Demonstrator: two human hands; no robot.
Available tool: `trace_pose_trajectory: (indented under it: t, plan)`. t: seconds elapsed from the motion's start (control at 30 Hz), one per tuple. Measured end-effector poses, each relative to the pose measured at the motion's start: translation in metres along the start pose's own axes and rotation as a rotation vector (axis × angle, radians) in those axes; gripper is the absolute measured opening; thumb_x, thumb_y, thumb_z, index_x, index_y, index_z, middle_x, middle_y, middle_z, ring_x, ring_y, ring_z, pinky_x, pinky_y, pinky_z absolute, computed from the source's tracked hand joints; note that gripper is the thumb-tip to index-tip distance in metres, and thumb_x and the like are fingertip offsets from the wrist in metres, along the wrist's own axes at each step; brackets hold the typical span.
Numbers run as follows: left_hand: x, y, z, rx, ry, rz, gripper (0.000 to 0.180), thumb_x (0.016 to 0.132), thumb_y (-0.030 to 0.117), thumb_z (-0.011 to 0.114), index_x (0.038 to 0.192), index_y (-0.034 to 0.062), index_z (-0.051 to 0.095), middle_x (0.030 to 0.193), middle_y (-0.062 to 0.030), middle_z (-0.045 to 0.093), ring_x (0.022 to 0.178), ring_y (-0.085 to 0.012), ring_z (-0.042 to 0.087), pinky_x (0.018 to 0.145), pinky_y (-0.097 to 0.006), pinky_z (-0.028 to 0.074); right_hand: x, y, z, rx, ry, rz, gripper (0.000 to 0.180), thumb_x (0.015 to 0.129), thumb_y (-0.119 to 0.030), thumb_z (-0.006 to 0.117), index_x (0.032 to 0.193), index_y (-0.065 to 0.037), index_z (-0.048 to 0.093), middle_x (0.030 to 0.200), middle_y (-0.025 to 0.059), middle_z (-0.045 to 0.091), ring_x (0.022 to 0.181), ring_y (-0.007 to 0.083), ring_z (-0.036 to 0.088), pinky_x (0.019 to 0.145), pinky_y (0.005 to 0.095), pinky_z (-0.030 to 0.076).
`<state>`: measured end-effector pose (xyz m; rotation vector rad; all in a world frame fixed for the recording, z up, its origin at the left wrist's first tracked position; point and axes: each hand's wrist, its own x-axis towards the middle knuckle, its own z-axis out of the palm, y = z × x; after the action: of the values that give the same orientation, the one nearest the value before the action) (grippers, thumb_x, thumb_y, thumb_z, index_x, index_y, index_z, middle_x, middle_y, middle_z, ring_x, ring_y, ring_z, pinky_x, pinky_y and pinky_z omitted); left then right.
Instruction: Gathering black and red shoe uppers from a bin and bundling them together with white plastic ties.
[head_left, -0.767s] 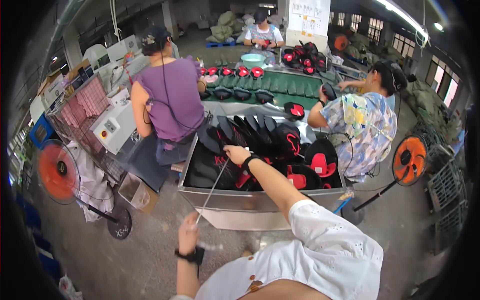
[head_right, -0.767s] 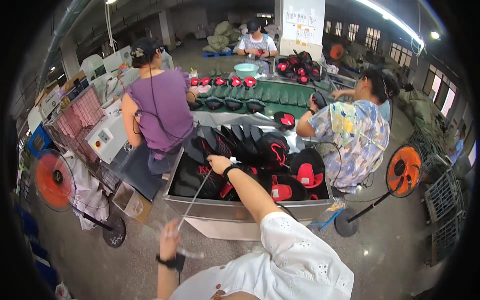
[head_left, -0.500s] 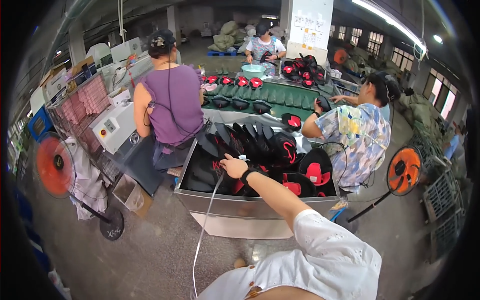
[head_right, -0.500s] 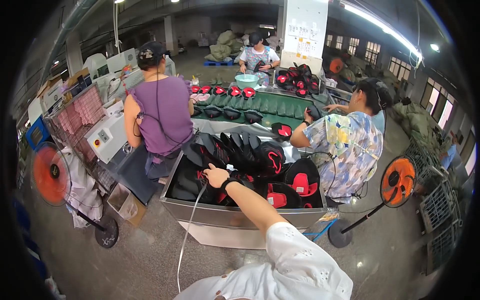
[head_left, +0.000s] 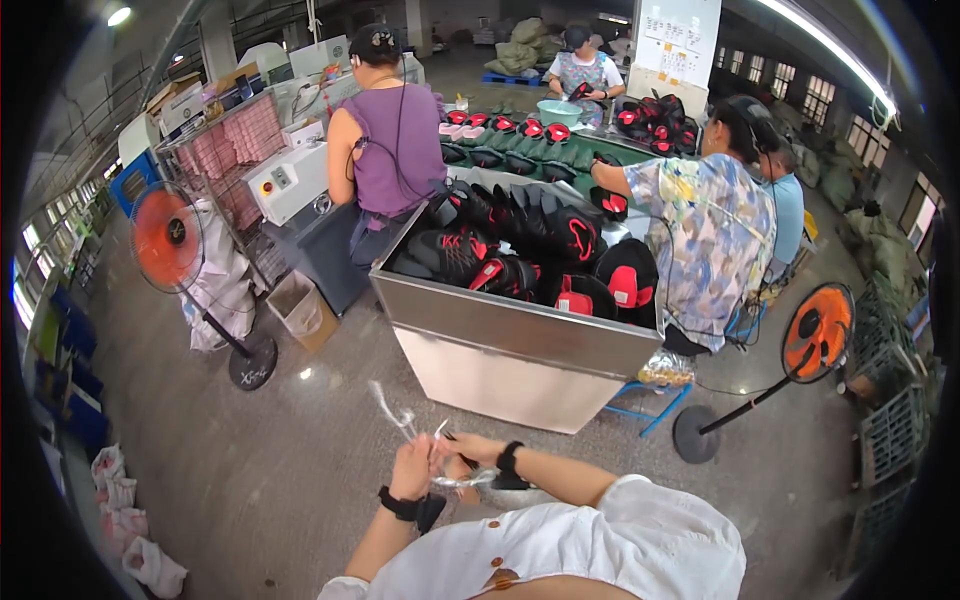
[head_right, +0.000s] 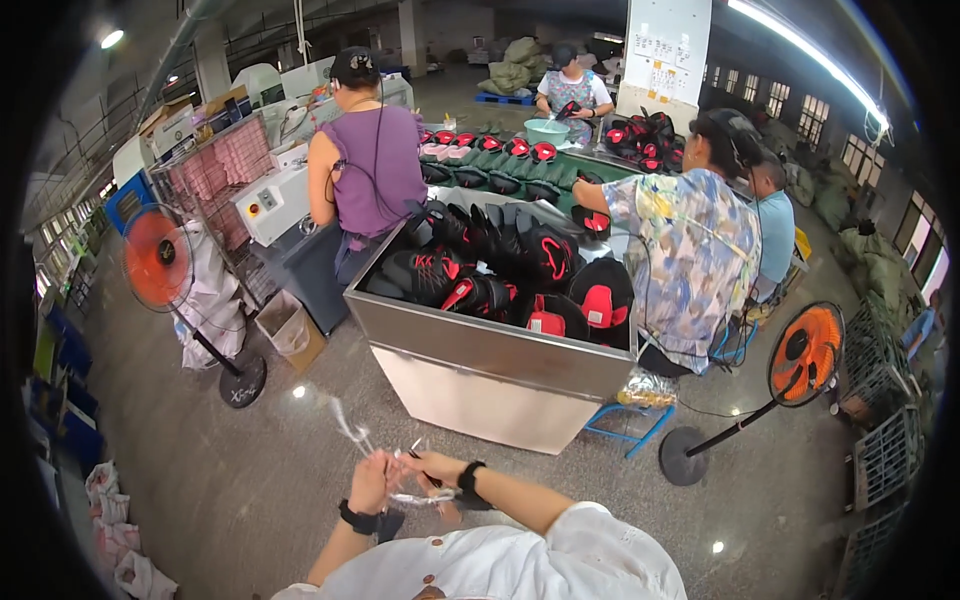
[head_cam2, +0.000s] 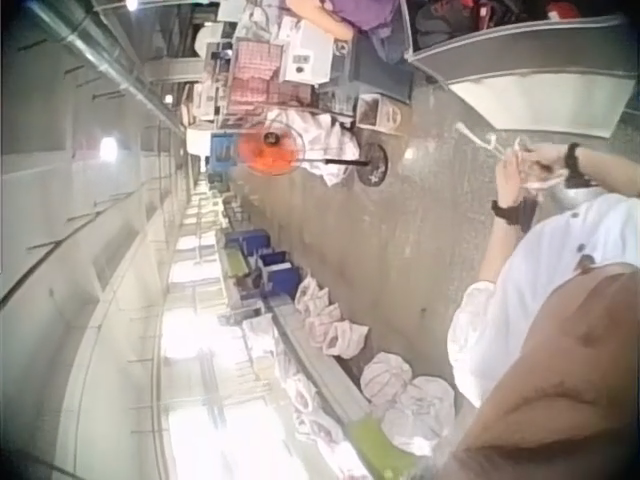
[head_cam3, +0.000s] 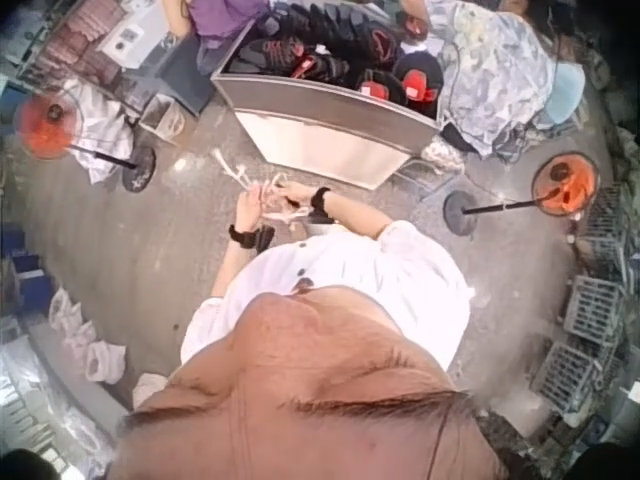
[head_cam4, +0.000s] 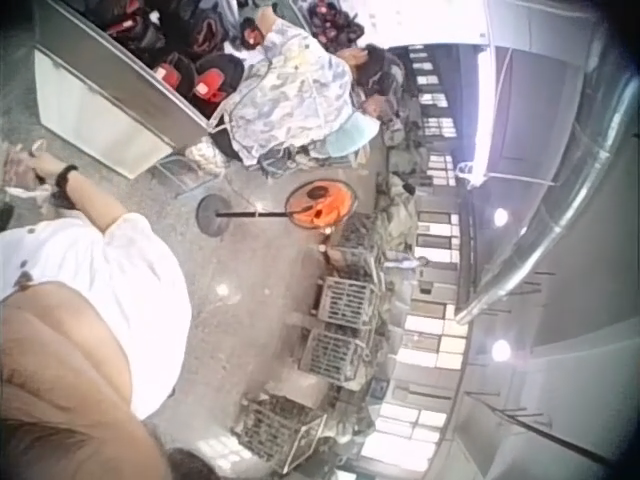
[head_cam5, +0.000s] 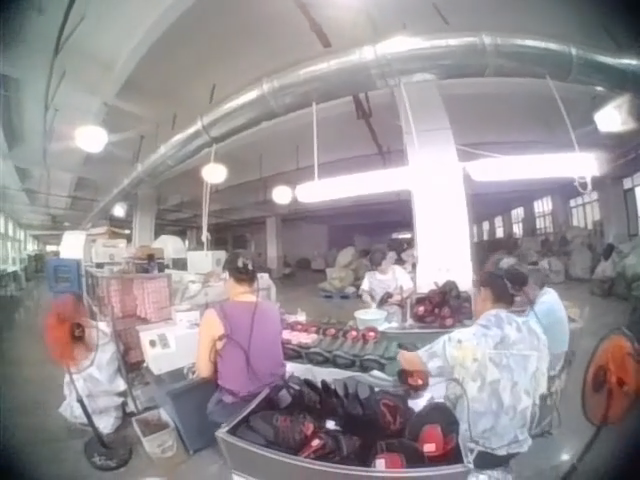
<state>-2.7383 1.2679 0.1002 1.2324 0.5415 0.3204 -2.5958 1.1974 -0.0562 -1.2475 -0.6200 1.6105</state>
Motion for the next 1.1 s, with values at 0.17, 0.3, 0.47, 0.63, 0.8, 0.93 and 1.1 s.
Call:
trace_pose_trajectory:
  t: [0.17,0.3,0.47,0.63,0.8,0.93,1.1]
  plan:
    - [-0.01,0.042,-0.001,-0.184,0.199,0.219,0.042,0.093,0.04,0.034,0.063,0.0118,0.042,0.05,0.0035,0.037,0.041,-0.0067,0.032,0.039,-0.022,0.024,-0.144,-0.003,0.073,0.224,-0.122,-0.248,0.052,0.09,-0.044,0.037,0.119,-0.001,0.044,0.08,0.0061,0.061,0.054,0.0096,0.047,0.048,0.0232,0.04]
    - [-0.012,0.05,-0.003,-0.352,0.168,0.404,0.032,0.093,0.033,0.038,0.076,0.0074,0.045,0.063,0.002,0.039,0.047,-0.0055,0.035,0.04,-0.018,0.026,-0.182,-0.007,0.089,0.118,0.452,-0.342,0.026,0.089,-0.028,0.048,0.09,-0.003,0.055,0.07,0.0018,0.057,0.047,0.0061,0.05,0.037,0.0191,0.033]
    - [-0.02,0.021,-0.031,-0.301,0.055,0.202,0.031,0.092,0.033,0.042,0.079,0.005,0.048,0.064,0.0017,0.04,0.046,-0.0053,0.035,0.037,-0.018,0.023,-0.237,0.015,0.104,0.338,0.885,-0.602,0.016,0.086,-0.018,0.054,0.077,-0.004,0.053,0.061,0.002,0.053,0.042,0.0077,0.045,0.037,0.0196,0.031]
    - [-0.047,-0.065,-0.052,0.025,-0.067,-0.194,0.03,0.087,0.034,0.052,0.085,0.0042,0.051,0.067,0.0007,0.045,0.042,-0.003,0.031,0.034,-0.018,0.023,-0.317,0.044,0.118,0.752,1.407,-0.94,0.017,0.088,-0.019,0.05,0.081,-0.003,0.049,0.077,0.0086,0.058,0.048,0.0113,0.05,0.04,0.0214,0.035]
    - [-0.09,-0.126,-0.005,0.276,0.038,-0.151,0.025,0.082,0.018,0.057,0.101,0.0028,0.05,0.071,-0.0002,0.046,0.049,-0.0046,0.038,0.037,-0.017,0.026,-0.399,0.084,0.155,0.024,1.623,-0.363,0.016,0.081,-0.014,0.054,0.083,0.002,0.056,0.073,0.0076,0.058,0.054,0.0134,0.056,0.044,0.0239,0.041]
    - [-0.146,-0.109,0.091,0.414,-0.58,0.087,0.022,0.081,0.006,0.051,0.102,0.0006,0.055,0.084,-0.0036,0.055,0.069,-0.0082,0.049,0.063,-0.022,0.041,-0.437,0.127,0.181,-0.558,1.335,0.192,0.018,0.079,-0.009,0.052,0.092,0.001,0.059,0.065,0.0058,0.055,0.051,0.0126,0.056,0.044,0.0252,0.043]
    - [-0.202,-0.123,0.246,0.393,-1.065,0.047,0.022,0.087,0.017,0.05,0.103,0.0048,0.058,0.083,0.0017,0.053,0.061,-0.002,0.042,0.053,-0.019,0.033,-0.496,0.13,0.213,-0.023,1.178,-0.202,0.016,0.08,-0.008,0.051,0.093,-0.002,0.057,0.066,0.0038,0.055,0.051,0.01,0.055,0.042,0.0223,0.041]
